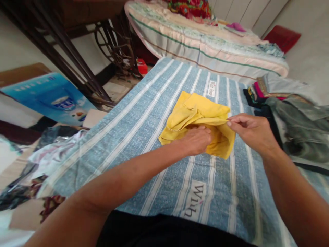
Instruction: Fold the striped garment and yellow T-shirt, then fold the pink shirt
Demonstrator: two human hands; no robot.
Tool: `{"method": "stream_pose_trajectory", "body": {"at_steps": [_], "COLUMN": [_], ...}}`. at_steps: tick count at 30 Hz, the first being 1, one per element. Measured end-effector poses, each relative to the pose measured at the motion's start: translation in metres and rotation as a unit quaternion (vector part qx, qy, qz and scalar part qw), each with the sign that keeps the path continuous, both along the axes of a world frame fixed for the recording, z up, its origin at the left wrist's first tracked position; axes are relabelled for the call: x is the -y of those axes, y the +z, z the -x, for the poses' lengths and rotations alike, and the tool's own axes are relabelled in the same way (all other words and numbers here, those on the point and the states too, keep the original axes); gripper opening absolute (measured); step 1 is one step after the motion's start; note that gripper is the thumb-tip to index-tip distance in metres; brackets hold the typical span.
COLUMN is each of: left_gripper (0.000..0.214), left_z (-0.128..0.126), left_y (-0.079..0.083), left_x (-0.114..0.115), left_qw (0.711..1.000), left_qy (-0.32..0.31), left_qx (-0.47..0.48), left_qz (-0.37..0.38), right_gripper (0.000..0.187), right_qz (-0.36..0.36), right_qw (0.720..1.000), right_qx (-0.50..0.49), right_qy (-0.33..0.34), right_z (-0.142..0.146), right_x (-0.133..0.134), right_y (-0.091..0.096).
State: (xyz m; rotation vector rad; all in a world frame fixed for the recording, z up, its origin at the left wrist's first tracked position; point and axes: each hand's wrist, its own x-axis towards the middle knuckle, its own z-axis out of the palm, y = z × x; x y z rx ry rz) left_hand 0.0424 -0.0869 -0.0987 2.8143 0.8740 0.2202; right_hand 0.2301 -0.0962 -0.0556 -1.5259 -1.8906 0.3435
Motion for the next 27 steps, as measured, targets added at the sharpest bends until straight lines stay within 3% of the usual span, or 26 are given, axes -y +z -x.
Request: {"method": "stream_pose_trajectory", "body": {"at_steps": [7,10,15,20,27], "left_gripper": [0.036,0.042,0.045,0.046,0.051], "left_z": [-0.033,-0.043,-0.046,-0.050,-0.048], "left_y": [-0.006,-0.009,-0.013,-0.017,-0.017], "left_x": [0.001,0.008,0.017,0.025,0.030], "left_qw": [0.998,0.995,0.991,0.989,0.991], "left_qy": [-0.015,0.006,0.052,0.024,0.026], "left_qx": [0.028,0.016,0.028,0.059,0.029], "left_qz": [0.062,0.097,0.116,0.133,0.129], "right_gripper": [0.013,0.014,0.013,0.010,0.012], "right_qz": [0.016,0.018,0.005,0.002,0.039], "right_qw": [0.999,0.998,0.999,0.999,0.997], "right_qx": [0.047,0.058,0.050,0.026,0.017], "right_qy": [-0.003,-0.006,-0.007,0.036,0.057], "right_z": [0.004,0.004,0.005,0.007,0.006], "right_x": [-0.003,-0.002,0.001,0.002,0.006], "right_y": [0.012,0.013,0.011,0.003,-0.008]}}
